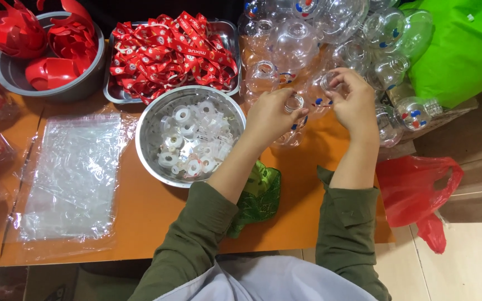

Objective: Assembling plastic bottles by inserting white plastic caps and attaching red decorative ribbons.

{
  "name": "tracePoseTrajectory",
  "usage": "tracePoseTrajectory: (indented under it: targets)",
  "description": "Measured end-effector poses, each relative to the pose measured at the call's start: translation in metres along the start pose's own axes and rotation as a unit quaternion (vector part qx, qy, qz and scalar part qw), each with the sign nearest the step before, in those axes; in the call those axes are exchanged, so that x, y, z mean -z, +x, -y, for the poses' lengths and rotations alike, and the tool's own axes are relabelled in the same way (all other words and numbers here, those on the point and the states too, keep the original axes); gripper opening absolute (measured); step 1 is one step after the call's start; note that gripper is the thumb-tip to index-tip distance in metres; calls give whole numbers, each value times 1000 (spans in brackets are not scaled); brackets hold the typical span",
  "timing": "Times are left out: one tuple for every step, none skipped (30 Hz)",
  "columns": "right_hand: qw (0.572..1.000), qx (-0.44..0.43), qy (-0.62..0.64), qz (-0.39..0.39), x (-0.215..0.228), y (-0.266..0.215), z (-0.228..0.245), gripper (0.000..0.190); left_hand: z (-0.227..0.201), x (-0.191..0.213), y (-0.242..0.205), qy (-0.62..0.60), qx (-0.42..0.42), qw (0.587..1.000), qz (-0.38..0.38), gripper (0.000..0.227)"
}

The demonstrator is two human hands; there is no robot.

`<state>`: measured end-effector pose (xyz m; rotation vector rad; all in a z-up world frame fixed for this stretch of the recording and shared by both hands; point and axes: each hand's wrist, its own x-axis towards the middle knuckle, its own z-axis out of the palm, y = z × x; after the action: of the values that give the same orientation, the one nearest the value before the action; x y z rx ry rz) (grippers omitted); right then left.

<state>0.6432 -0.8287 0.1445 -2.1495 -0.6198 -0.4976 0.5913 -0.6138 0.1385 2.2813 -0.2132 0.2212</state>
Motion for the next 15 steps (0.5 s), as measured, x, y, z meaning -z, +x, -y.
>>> tracePoseTrajectory:
  targets:
    - [1000,1,0,-1,0,0,-5,24,-1,3,1,1,-1,1000,-1,52]
    - [1000,-3,14,6,0,-1,-10,24,-2,6,1,2,8,1000,5,52]
    - [999,-10,28,15,-1,-3,-15,24,-3,8,1,2,18,1000,12,52]
    - [999,-11,28,16,2,-4,-15,24,-4,10,1,2,19,1000,13,52]
    - [999,-14,32,27,4,-6,-15,23,-5,11,2,3,38,999,12,53]
    - [998,-18,36,39,7,-7,-15,23,-5,13,2,3,58,998,11,55]
    - [998,-18,36,39,8,-7,-15,23,-6,14,2,3,58,998,11,55]
    - [998,-21,32,49,9,-7,-16,23,-6,15,1,5,69,998,12,55]
    - [998,-23,28,59,10,-7,-17,23,-7,17,1,8,79,997,13,56]
    - [998,-23,27,59,8,-8,-16,23,-7,17,0,7,79,997,13,56]
    - [997,-21,37,58,7,-8,-15,22,-7,17,0,11,83,996,11,56]
    - [997,-18,47,57,5,-9,-15,22,-6,17,-1,15,87,996,10,56]
    - [997,-18,47,58,2,-10,-15,22,-9,20,-3,14,88,996,10,56]
    - [998,5,28,51,-1,-11,-16,19,-12,23,-5,11,91,996,4,55]
    - [999,29,8,43,-4,-10,-17,18,-15,26,-6,9,92,996,-2,55]
